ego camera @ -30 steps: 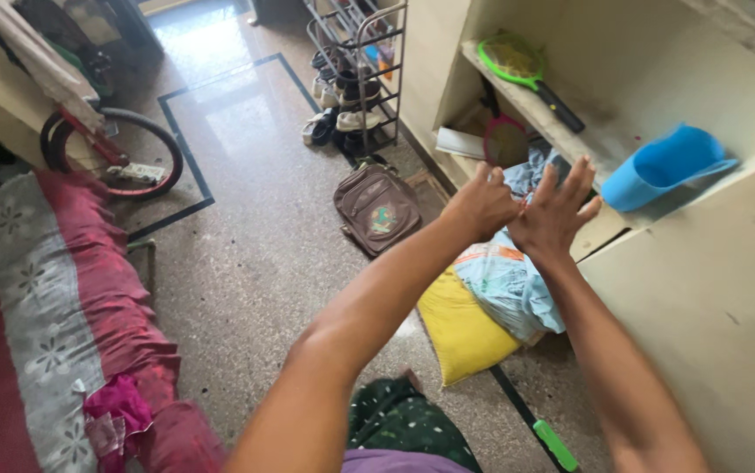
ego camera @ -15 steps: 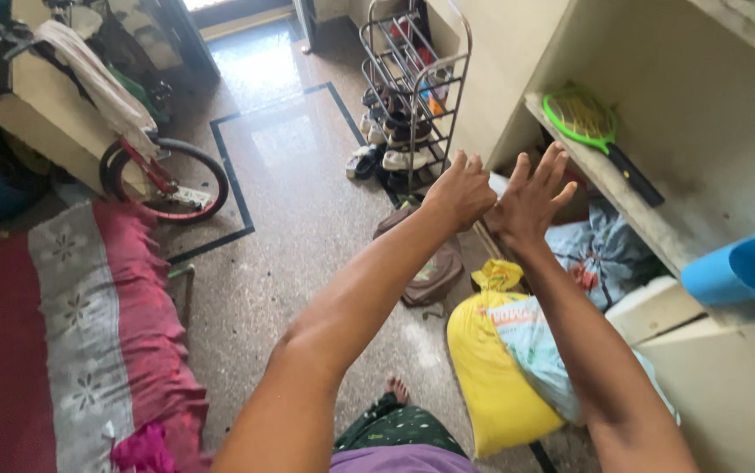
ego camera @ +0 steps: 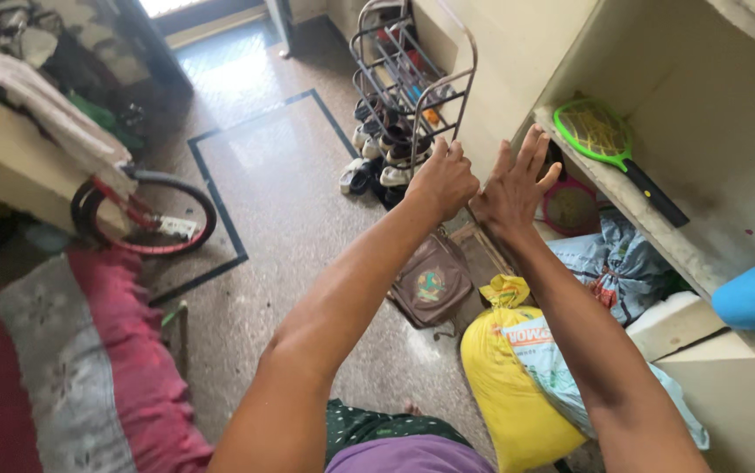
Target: The person buttons a pink cardigan hanging on a wall hook, then picks up a black jacket, a brown sweater, and a black hoodie from a bed, placing each on the same hook. Finally, the person arranges shoes on a shoe rack and places a backpack and a bag on top of the rack.
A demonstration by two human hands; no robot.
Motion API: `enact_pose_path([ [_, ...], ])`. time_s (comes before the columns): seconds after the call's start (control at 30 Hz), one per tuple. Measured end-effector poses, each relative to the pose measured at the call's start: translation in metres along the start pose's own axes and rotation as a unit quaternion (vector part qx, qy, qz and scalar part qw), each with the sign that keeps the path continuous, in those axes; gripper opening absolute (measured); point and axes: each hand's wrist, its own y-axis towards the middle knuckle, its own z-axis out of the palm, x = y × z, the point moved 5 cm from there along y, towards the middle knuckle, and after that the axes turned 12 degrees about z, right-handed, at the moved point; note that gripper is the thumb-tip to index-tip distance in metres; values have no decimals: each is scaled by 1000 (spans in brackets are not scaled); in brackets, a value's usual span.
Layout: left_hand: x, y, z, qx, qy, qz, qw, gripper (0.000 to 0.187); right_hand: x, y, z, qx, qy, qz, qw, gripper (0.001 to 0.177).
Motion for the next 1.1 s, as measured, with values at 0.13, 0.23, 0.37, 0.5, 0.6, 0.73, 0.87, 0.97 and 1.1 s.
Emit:
enact_pose_path([
  [0.13, 38, -3, 7, -19, 36, 30, 999, 21, 26, 15, 2, -32, 4, 5, 999, 88],
  [0.23, 68, -6, 15, -36, 49, 59, 996, 20, 45, 25, 8, -51, 3, 42, 998, 88],
  [0.37, 99, -12, 27, -48, 57, 97, 993, 23, 69, 34, 19, -62, -6, 81, 995, 85],
  [0.5, 123, -20, 48, -71, 55, 133, 987, 30, 93, 32, 32, -159, -9, 30, 987, 79],
  [0.6, 135, -24, 66, -59, 35, 152, 986, 33, 104, 33, 53, -74, -31, 115, 990, 81],
  [0.73, 148, -21, 80, -27, 18, 186, 982, 33, 114, 37, 70, -48, -48, 160, 985, 84],
  [0.87, 166, -6, 88, -62, 23, 215, 974, 35, 111, 58, 87, -38, -60, 196, 978, 88],
  [0.97, 183, 9, 95, -54, 32, 236, 970, 30, 102, 80, 93, -47, -55, 200, 977, 89],
  [1.1, 214, 37, 97, -36, 59, 262, 963, 24, 88, 113, 91, -58, -73, 216, 972, 90],
])
